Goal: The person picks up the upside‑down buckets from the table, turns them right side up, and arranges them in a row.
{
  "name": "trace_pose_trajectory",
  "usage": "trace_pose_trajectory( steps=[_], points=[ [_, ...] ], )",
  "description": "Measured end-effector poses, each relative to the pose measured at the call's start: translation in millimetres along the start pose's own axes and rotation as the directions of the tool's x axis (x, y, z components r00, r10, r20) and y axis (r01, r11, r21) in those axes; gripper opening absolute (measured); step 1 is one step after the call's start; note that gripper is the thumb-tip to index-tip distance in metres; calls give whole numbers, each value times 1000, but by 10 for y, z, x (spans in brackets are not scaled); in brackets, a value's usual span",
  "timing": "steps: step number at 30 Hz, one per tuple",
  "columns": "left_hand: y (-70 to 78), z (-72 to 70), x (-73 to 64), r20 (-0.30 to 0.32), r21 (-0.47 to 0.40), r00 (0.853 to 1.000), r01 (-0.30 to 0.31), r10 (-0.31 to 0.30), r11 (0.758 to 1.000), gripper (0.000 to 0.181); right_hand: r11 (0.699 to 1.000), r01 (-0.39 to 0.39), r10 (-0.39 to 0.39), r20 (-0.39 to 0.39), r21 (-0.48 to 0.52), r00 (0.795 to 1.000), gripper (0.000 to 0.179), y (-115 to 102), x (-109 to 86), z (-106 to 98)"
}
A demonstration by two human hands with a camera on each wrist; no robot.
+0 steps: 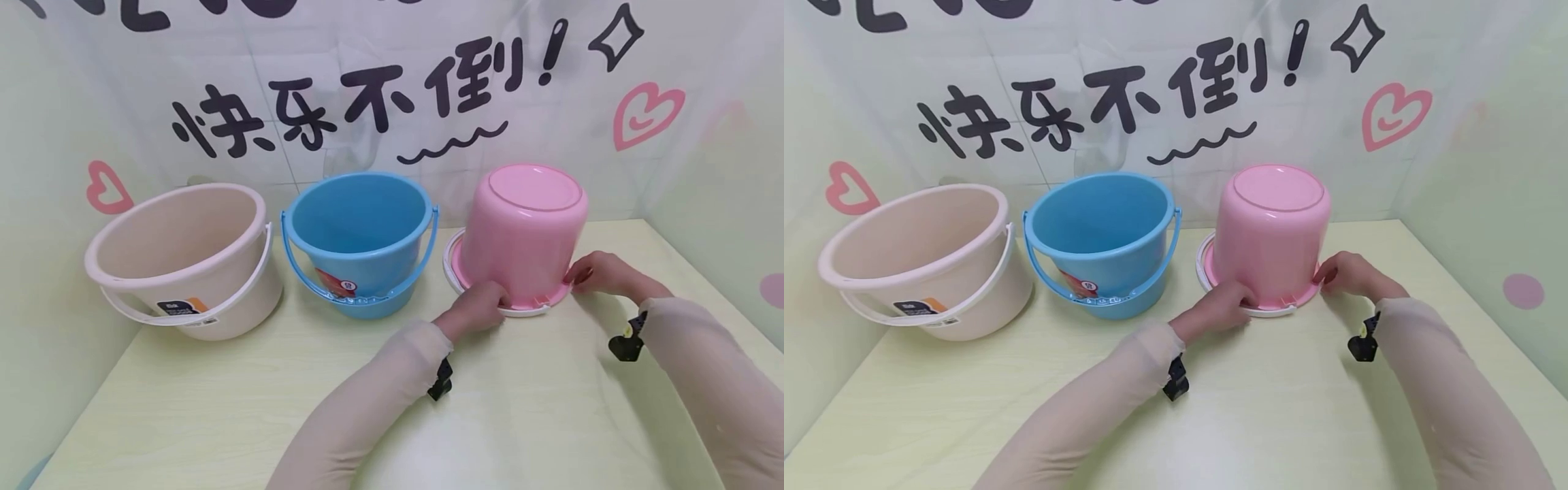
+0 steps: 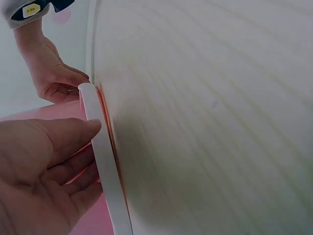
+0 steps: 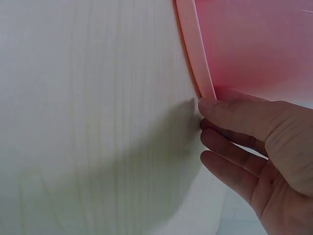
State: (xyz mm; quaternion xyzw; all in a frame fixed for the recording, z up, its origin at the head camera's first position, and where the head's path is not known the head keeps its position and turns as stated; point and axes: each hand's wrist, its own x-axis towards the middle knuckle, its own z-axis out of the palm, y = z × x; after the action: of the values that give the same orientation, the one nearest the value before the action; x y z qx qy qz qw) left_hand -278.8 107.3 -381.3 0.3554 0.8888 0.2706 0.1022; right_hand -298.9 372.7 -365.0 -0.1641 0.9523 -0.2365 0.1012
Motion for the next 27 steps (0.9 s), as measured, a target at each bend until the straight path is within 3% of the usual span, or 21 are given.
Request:
trace_pose_trajectory(
  steps=[2,4,7,11,13,17,19,22,27],
  points=[
    [17,2,-11,-11,58,1000,11,-10,998,26,1000,1,-1,-19,-6,1000,14,-3,5,12],
    [28,12,-30,-36,50,998,45,-44,998,29,1000,5,-6,-35,-16,999,12,-11,10,25],
    [34,42,-55,-72,-127,984,151,-161,980,30,999,17,-19,-60,-31,998,10,-28,16,45],
    [41,80,-73,-98,-402,950,235,-297,885,26,998,18,-23,-85,-64,996,9,-32,20,67],
    [43,88,-75,-104,-426,944,241,-312,872,24,996,22,-31,-96,-87,995,10,-29,18,76],
    [37,77,-71,-128,-388,950,217,-285,896,24,994,25,-37,-112,-111,993,9,-40,11,87],
    [32,56,-68,-146,-327,958,187,-245,926,23,993,24,-37,-120,-116,992,9,-49,6,88],
    [35,19,-66,-165,-295,964,151,-206,943,20,993,16,-31,-132,-114,991,10,-67,-24,81],
    [49,-77,-70,-184,-159,976,85,-114,984,23,990,41,-63,-157,-137,986,10,-102,-100,41]
  ],
)
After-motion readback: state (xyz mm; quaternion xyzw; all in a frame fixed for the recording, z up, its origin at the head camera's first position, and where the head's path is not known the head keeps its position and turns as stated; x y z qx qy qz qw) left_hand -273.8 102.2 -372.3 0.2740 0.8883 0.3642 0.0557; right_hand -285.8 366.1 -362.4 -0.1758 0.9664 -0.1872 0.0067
